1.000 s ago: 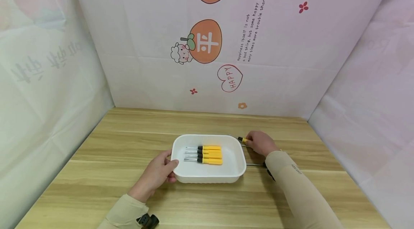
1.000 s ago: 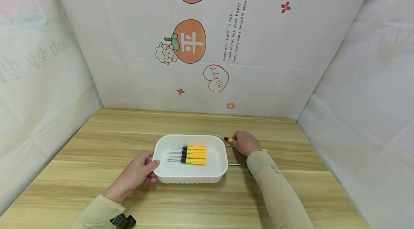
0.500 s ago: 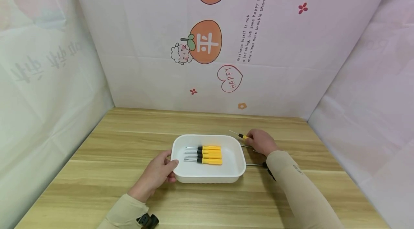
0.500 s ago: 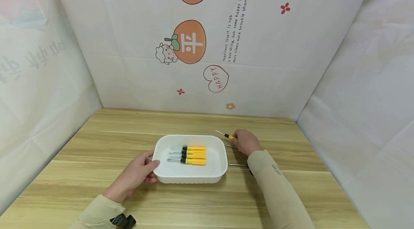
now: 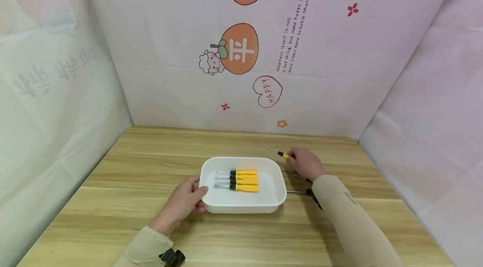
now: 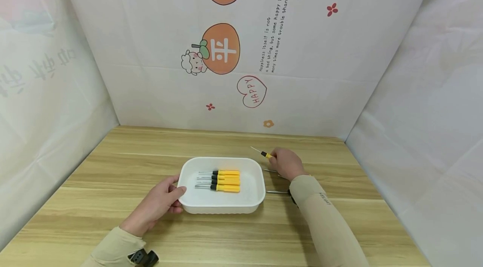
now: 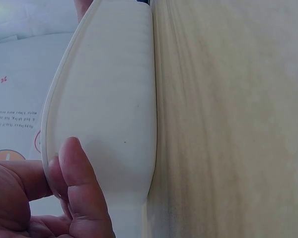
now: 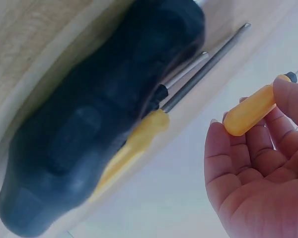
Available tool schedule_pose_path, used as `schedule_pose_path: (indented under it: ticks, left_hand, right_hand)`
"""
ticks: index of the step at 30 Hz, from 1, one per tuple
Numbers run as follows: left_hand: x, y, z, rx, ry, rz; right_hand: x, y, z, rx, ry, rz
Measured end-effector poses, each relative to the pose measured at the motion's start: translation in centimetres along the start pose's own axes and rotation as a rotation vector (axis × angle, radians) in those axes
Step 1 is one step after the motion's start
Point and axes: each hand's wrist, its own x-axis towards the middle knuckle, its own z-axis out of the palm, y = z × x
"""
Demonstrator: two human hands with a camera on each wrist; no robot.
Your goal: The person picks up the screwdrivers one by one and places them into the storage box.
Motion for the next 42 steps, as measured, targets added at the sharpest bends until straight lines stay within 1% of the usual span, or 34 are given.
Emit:
schedule_pose_path:
  ticks: [6,13,21,33,42]
  left_hand:
    - [0.1,0.0,0.0,-0.003,-0.005,-0.002]
    - [0.0,0.1,0.0,-0.001,-0.010,-0.001]
    - [0.0,0.1,-0.1,0.004,-0.013,-0.004]
    - [0.0,0.1,-0.1,0.000,-0.013,-0.004]
    - [0.0,0.1,0.0,0.007,-0.009,-0.003]
  right_hand:
    - [-0.2,-0.4,-0.6,0.022,0.018,-0.011]
    - [-0.3,-1.1,-1.1,0.028,0.050,-0.054]
    - [-0.5,-1.8,-1.4,0.042,0.102,-0.086]
    - [-1.1,-3.4,-1.9,0.078,0.122,-0.124]
    - [-1.5,-4.7,-2.2,0.137,0.123,-0.159]
